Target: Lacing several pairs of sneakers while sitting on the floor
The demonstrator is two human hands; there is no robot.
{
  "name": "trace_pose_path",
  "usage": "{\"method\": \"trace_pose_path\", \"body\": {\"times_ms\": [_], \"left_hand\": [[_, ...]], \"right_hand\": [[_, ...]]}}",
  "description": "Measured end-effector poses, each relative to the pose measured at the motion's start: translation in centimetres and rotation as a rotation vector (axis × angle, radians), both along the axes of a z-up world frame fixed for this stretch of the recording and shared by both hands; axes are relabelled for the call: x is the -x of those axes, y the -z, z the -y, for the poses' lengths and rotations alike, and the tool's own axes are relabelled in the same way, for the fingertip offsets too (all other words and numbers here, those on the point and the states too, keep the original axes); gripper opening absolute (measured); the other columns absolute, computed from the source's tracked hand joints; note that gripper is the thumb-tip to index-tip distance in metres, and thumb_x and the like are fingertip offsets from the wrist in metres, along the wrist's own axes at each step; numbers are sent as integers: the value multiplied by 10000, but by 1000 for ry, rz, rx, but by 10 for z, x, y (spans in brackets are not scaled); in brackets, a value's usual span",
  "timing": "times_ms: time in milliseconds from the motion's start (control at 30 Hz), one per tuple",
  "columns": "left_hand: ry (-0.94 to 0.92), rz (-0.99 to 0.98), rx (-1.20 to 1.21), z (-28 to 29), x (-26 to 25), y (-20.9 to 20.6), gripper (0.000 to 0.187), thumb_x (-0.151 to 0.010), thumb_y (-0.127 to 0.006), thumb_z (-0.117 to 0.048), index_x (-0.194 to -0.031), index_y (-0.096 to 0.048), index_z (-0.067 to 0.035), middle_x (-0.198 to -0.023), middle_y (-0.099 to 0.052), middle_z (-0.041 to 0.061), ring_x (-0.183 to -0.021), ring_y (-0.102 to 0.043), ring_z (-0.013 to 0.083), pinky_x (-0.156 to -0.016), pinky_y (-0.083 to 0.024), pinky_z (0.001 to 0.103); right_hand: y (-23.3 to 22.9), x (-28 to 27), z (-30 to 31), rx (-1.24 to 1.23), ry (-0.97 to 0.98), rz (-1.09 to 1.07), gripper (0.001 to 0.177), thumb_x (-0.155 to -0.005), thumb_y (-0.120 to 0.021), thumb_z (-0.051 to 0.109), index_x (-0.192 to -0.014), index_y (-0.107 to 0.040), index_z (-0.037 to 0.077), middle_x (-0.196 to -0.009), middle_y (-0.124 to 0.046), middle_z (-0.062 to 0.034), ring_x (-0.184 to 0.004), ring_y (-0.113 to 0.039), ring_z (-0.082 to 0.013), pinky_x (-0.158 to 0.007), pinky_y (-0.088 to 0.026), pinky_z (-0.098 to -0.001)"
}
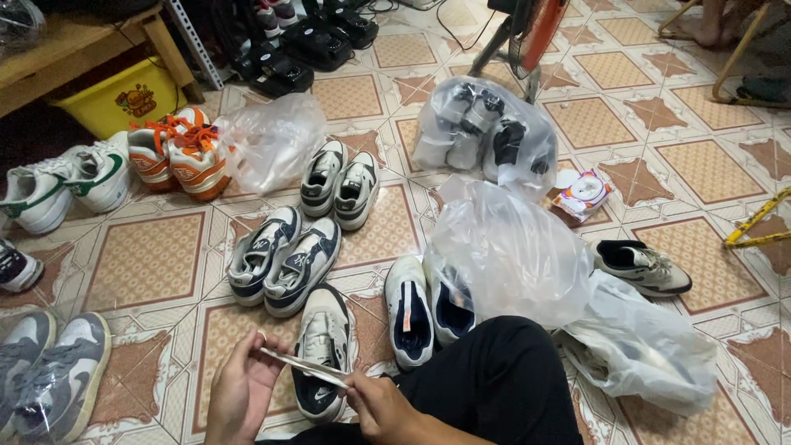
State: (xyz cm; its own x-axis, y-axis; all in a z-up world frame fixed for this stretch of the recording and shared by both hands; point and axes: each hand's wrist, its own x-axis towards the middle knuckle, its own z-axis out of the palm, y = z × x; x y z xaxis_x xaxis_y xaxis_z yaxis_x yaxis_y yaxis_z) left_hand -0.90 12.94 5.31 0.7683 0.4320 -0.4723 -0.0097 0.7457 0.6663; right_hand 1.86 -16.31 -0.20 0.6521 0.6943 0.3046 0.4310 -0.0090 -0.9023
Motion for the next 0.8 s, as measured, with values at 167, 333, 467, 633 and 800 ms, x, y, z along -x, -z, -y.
{"method": "trace_pose_path", "body": {"times_ms": [167, 333, 467, 633, 800], "left_hand": [[-49, 13, -108, -6, -7, 20, 255, -1283, -733, -240, -1142, -695, -30, -1089, -753, 176, -1045, -787, 339, -1065, -697, 500], [-22, 45, -30, -7, -7, 26, 284, -1335, -615, -272, -1079, -595, -150, -1160, -774, 177, -1161, -792, 342, -1176, -662, 540], [9, 75, -4, -24, -8, 72, 392, -1380, -562, -343, -1022, -567, -184, -1182, -795, 203, -1190, -797, 338, -1198, -652, 596], [30, -80, -216, -46, -16, 102, 421, -1376, -570, -288, -1004, -564, -91, -1288, -850, 343, -1351, -831, 425, -1209, -639, 561], [66, -365, -699, -61, -9, 81, 302, -1247, -741, -207, -1245, -896, 52, -1139, -803, 206, -889, -680, 243, -681, -516, 377]], "right_hand": [[15, 2, 0, -21, 8, 80, 208, -1305, -577, 213, -1414, -680, 68, -940, -721, -67, -704, -737, -338, -699, -605, -420], [-1, 6, 1, 175, -11, -248, 435, -1336, -534, 298, -1750, -539, 167, -815, -668, 40, -650, -625, -176, -645, -489, -367], [27, -2, 0, 184, -71, -76, 219, -1355, -564, 280, -1363, -706, 114, -903, -725, -116, -768, -737, -345, -710, -557, -481], [-20, -16, 7, 353, -215, -136, 311, -1376, -531, 339, -1314, -728, 106, -1176, -840, -155, -1090, -837, -389, -959, -623, -500], [-25, -27, 16, 419, -267, -95, 409, -1395, -458, 393, -1200, -656, 93, -1022, -771, -197, -944, -769, -440, -884, -576, -553]]}}
